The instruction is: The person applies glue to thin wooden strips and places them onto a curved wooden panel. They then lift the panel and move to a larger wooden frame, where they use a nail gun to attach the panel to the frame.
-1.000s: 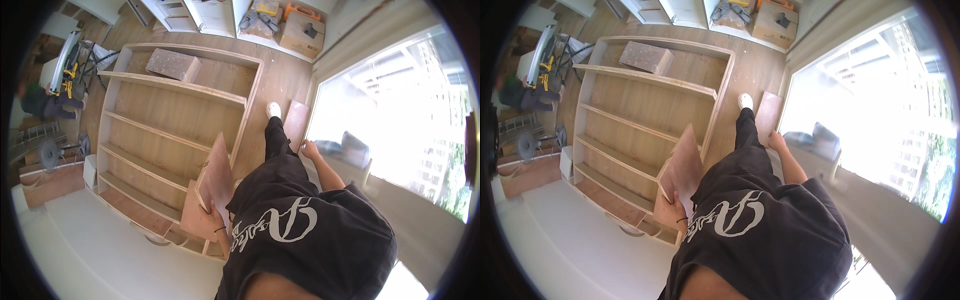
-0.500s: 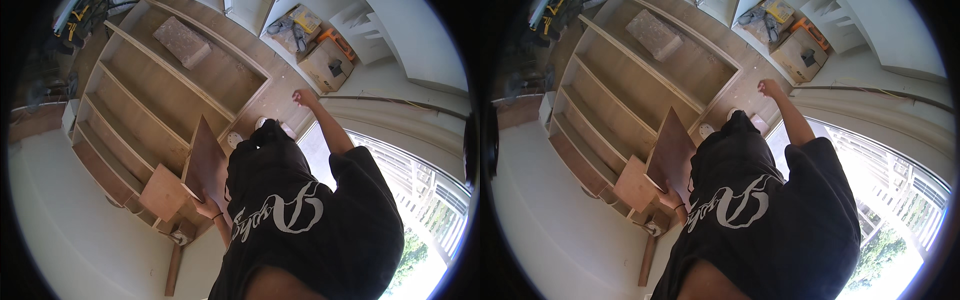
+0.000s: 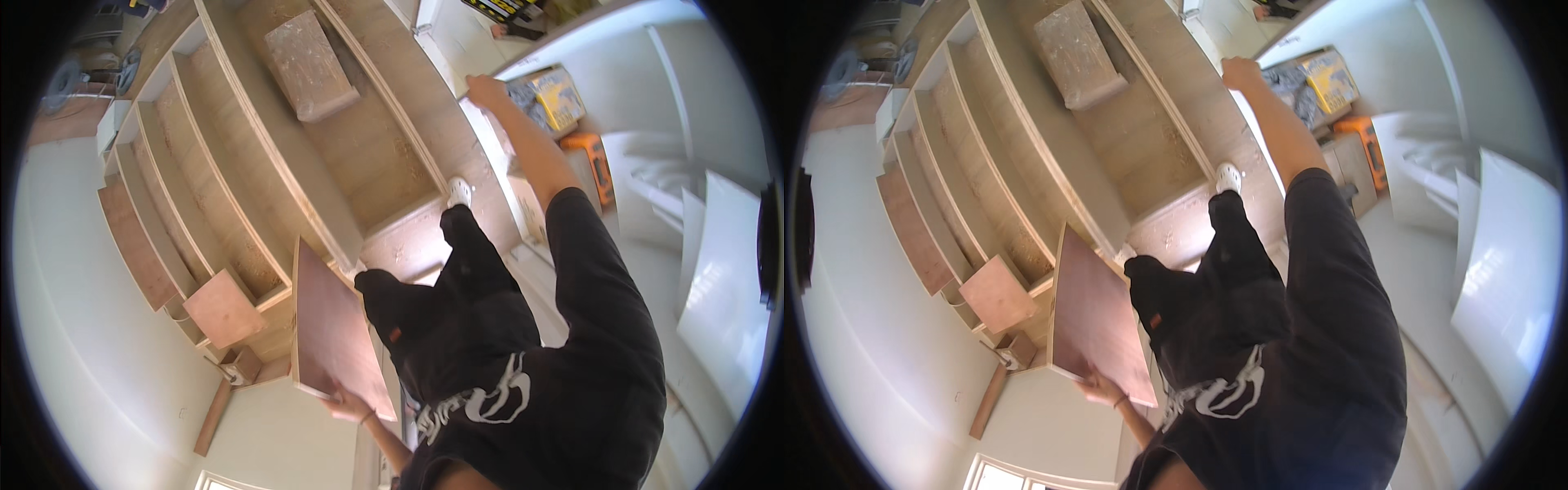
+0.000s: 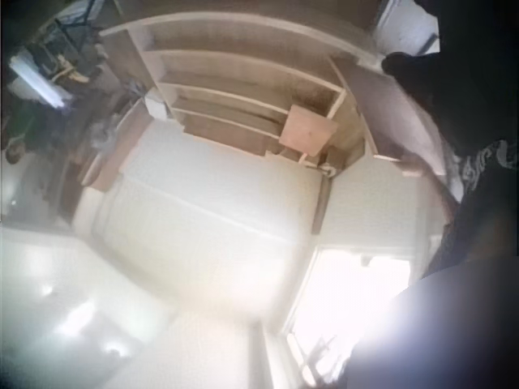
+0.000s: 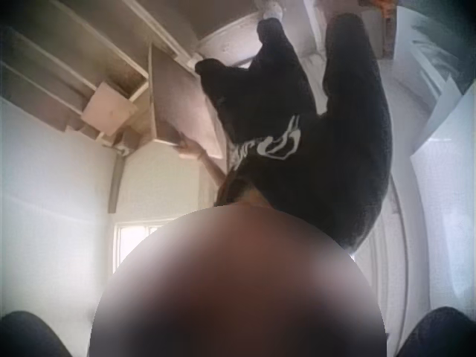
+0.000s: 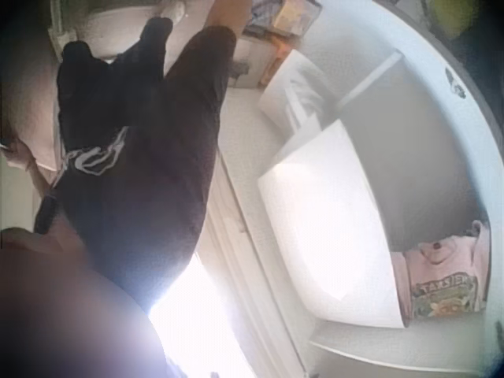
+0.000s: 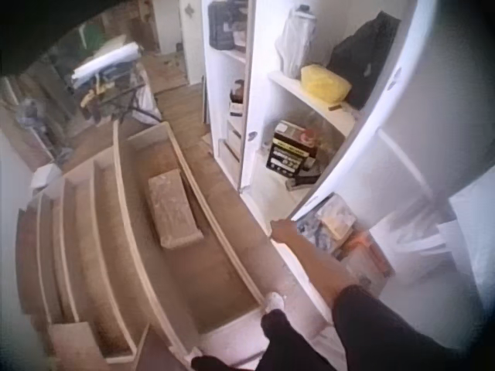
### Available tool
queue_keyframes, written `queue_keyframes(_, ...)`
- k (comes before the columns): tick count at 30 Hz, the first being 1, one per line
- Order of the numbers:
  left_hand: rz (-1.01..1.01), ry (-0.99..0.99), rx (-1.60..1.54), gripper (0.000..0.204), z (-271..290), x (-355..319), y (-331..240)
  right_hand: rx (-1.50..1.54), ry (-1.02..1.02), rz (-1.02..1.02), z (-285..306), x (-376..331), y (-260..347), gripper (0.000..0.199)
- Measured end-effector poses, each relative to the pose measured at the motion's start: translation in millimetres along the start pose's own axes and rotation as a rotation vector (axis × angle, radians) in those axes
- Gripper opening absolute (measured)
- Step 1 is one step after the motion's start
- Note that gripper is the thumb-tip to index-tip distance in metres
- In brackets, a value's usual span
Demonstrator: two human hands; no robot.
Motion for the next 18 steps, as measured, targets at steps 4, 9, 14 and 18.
queue_keyframes(4,0.025,-0.083,0.076,0.062,-7.9,-36.1,-39.4,0.246,-0.221,-0.324,21.5,152.8,-88.2,0.06)
queue_keyframes(9,0.204,-0.098,-0.03,0.06,-31.9,-77.7,-60.2,0.595,-0.271,-0.809,-5.2,250.8,-194.7,0.105)
queue_keyframes(14,0.238,-0.047,-0.01,0.053,-47.7,-85.4,-64.3,0.454,-0.228,-0.898,-17.1,267.2,-212.8,0.075)
queue_keyframes(18,0.29,-0.144,-0.138,0.048,-44.8,-94.5,-58.4,0.587,-0.405,-0.91,-20.4,241.0,-211.5,0.07)
Point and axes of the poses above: each hand's wrist, its own x-axis towards the middle knuckle, its own z-axis out of the back of the hand, y = z × x, the point moved 10 cm from there along x, towards the middle knuckle, and after that the axes turned 9 degrees about -z, right-handed, at the moved point
